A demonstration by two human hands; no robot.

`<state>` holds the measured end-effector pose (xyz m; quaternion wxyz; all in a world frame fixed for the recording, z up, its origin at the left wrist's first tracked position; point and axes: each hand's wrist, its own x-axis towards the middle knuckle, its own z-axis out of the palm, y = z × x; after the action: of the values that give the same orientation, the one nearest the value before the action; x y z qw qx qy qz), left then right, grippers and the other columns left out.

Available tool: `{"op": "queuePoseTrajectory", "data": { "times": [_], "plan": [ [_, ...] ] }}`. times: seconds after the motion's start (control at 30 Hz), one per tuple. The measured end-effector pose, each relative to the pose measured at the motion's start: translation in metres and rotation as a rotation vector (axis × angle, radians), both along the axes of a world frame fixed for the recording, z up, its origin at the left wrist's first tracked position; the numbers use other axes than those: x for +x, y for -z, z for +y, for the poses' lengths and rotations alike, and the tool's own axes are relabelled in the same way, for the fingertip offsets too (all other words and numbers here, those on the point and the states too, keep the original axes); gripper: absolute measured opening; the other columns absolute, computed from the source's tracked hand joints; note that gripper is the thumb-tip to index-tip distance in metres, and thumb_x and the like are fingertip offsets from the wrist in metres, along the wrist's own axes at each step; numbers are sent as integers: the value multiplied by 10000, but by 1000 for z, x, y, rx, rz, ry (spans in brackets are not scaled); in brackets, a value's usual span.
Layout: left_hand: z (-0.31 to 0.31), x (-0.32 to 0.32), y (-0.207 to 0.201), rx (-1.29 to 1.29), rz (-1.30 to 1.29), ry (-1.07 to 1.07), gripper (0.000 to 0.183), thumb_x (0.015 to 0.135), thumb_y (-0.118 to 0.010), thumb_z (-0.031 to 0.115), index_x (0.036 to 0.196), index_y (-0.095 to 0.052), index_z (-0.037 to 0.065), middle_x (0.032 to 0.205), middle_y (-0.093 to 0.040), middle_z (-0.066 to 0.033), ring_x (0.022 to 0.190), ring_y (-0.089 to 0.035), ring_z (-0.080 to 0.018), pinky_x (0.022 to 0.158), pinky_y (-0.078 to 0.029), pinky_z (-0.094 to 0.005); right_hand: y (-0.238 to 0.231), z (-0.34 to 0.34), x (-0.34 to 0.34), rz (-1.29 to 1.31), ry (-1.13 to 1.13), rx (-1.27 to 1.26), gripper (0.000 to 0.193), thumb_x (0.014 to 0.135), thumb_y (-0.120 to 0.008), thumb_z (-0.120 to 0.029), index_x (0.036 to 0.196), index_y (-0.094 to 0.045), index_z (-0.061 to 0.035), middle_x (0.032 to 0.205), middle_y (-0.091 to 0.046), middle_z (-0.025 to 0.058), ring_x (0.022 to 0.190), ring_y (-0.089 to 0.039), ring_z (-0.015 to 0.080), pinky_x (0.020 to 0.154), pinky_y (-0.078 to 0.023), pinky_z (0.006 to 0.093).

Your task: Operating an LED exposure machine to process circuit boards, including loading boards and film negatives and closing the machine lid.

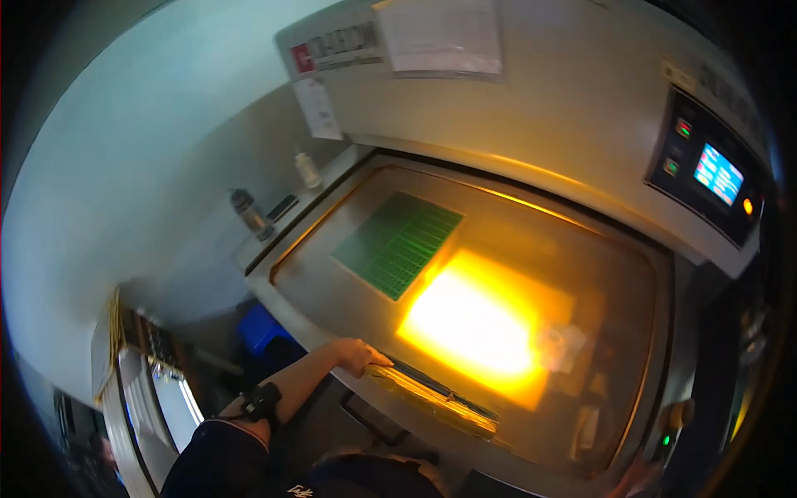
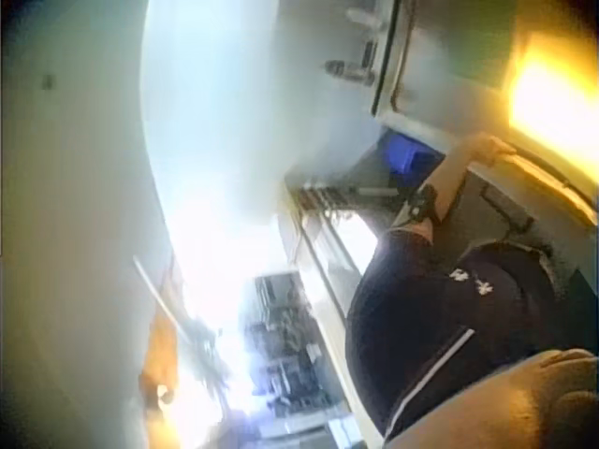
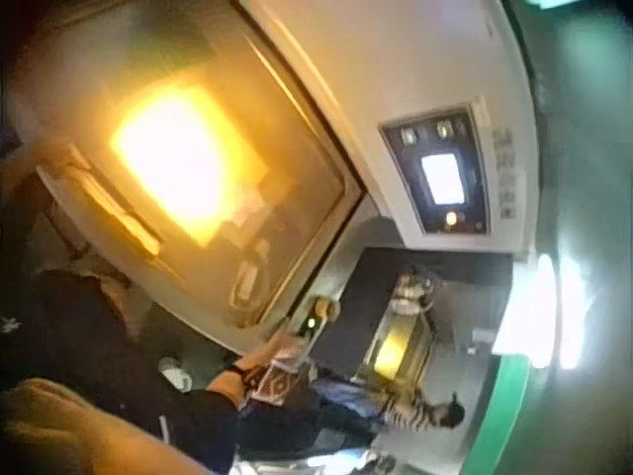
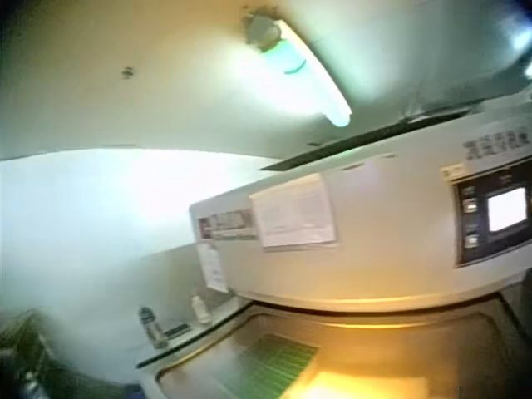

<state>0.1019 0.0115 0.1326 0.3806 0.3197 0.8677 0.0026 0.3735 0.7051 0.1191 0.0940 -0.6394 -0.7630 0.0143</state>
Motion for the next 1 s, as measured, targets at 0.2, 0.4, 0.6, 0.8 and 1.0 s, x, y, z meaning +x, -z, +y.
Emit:
{"op": "queuePoseTrajectory", "data": {
  "times": [0.2, 0.4, 0.6, 0.8, 1.0],
  "plan": [
    [7, 18, -33, -47, -11, -80, 793, 724, -634, 121, 1474, -444, 296, 1404, -559, -87, 1191, -592, -324, 975, -488, -431, 41, 30, 14, 32, -104, 199, 701, 853, -666, -356, 1429, -431, -32, 1445, -462, 209, 1295, -463, 411, 1076, -383, 485],
    [-18, 27, 36, 148, 216, 117, 756, 819, -636, 204, 1521, -361, 263, 1537, -416, -28, 1297, -500, -372, 1076, -419, -469, 5, -32, 10, 23, -373, 522, 582, 928, -549, -326, 1413, -457, -18, 1434, -470, 222, 1265, -479, 439, 1058, -389, 525],
    [-92, -13, -9, -55, 61, 88, 759, 861, -549, 110, 1551, -268, 252, 1577, -345, 11, 1398, -390, -367, 1104, -398, -490, 74, -193, 0, -143, -1035, 663, 494, 1002, -433, -296, 1397, -482, -4, 1424, -478, 235, 1234, -494, 468, 1041, -394, 565],
    [-182, -162, -2, -22, 23, -31, 754, 794, -621, 136, 1503, -384, 242, 1507, -448, -59, 1296, -502, -360, 1029, -463, -442, 208, -528, 169, -576, -609, 202, 602, 999, -437, -385, 1451, -410, 13, 1555, -287, 246, 1413, -281, 466, 1144, -236, 563],
    [-139, -355, -11, -31, 212, -92, 754, 710, -626, 50, 1440, -471, 157, 1237, -633, -219, 1074, -634, -388, 925, -527, -440, 138, -682, 114, 111, -243, -110, 620, 979, -476, -396, 1446, -415, 7, 1542, -305, 251, 1410, -291, 461, 1140, -245, 572]
  ]
}}
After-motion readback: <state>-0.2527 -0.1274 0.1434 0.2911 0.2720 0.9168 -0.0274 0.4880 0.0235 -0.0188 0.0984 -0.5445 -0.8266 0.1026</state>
